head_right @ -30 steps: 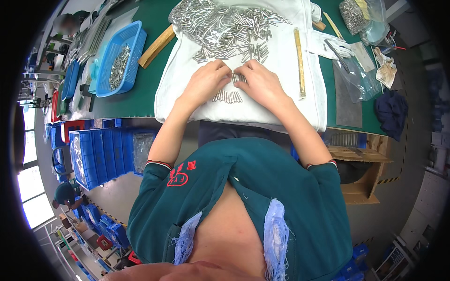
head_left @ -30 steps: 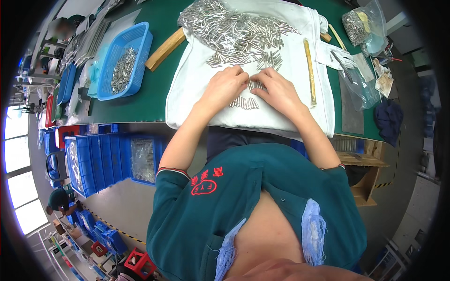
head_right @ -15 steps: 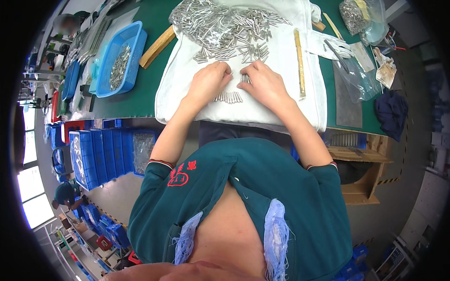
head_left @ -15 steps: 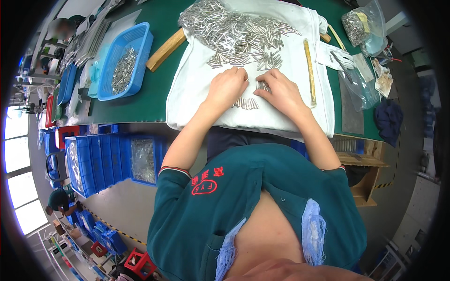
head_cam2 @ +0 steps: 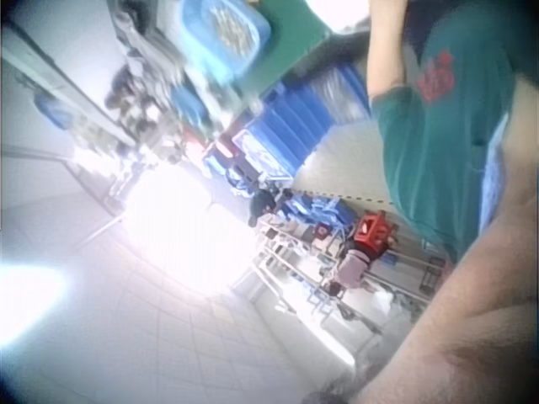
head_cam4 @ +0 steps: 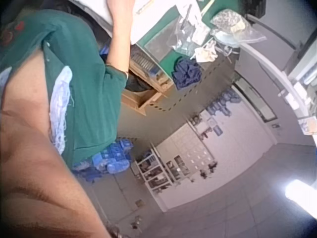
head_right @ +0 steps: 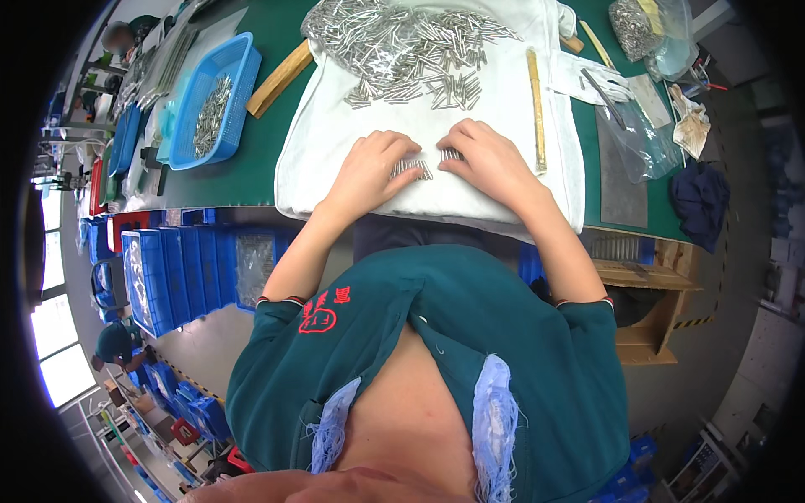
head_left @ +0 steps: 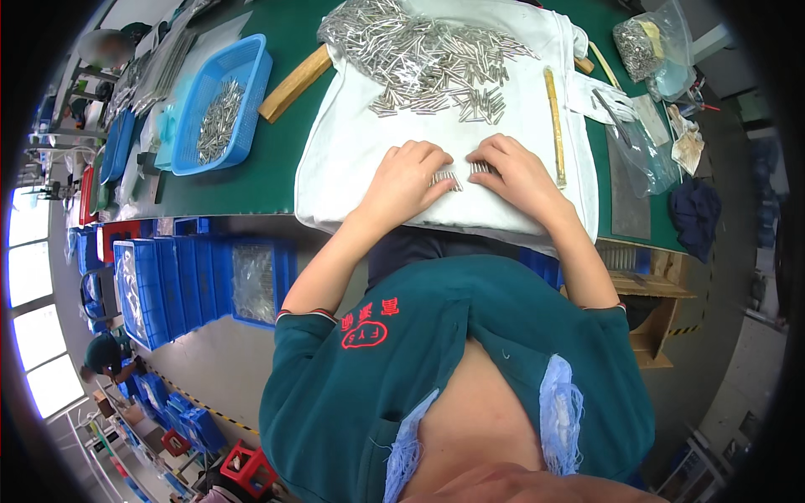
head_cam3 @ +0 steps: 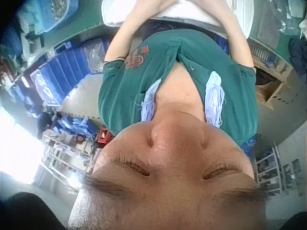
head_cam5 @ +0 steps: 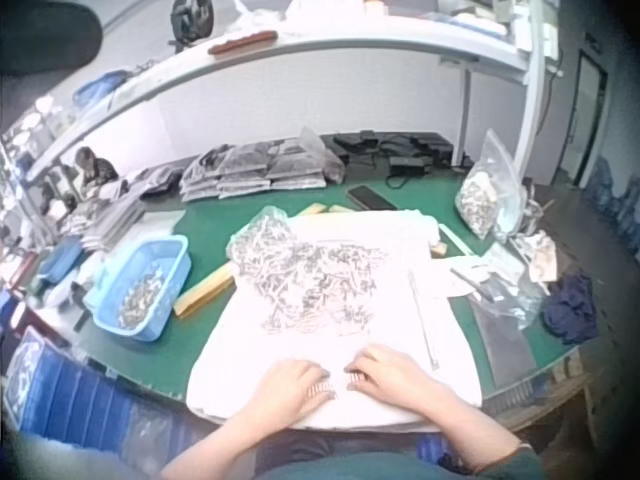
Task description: Picking up small metal pins and arranging them in rows on a soft surface.
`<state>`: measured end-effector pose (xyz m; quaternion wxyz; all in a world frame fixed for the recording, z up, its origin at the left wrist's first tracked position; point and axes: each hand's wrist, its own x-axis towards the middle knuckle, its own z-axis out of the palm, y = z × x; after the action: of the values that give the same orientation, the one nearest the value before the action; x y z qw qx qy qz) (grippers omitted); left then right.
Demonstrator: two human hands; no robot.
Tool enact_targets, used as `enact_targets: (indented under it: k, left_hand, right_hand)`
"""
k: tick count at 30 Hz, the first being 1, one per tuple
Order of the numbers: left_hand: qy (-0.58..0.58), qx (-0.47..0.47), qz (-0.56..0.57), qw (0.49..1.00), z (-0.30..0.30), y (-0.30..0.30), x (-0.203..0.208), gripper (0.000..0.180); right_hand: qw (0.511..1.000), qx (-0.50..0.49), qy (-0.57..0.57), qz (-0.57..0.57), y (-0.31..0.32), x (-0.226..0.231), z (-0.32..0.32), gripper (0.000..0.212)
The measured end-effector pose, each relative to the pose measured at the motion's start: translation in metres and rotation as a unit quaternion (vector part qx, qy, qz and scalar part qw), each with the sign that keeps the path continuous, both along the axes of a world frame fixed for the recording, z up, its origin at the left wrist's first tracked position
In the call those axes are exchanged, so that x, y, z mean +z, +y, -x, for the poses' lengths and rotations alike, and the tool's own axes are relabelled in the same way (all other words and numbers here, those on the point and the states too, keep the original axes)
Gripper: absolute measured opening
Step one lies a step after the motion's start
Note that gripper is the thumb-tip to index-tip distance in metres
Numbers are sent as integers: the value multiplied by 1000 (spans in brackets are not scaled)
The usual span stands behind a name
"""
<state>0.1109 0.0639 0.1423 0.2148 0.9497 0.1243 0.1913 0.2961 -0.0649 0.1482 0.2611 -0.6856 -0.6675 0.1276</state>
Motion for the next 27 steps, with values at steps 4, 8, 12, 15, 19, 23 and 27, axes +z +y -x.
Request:
enact_targets:
  k: [4, 8, 12, 15, 19, 23, 27]
  left_hand:
    - [2, -27, -7, 1000, 4, -9, -3, 34]
    - [8, -33, -17, 999, -5, -18, -6, 37]
    - [-5, -48, -28, 998, -16, -22, -9, 37]
    - [-3, -62, -38, 997, -19, -24, -12, 37]
    - [-6, -82, -23, 996, -20, -25, -12, 30]
    - [-13, -139, -28, 990, -22, -17, -11, 24]
    - [-37, -129, -20, 991, -35, 3, 0, 24]
  right_hand:
    - [998, 14, 52, 34, -11, 12, 11, 28]
    - [988, -55, 128, 67, -20, 19, 11, 28]
    - [995, -43, 34, 89, -29, 7, 6, 34]
    - [991, -85, 71, 79, -31, 8, 11, 36]
    - [976, -116, 169, 71, -34, 7, 14, 33]
    - [953, -131, 244, 119, -33, 13, 8, 32]
    - [961, -144, 218, 92, -26, 13, -10, 30]
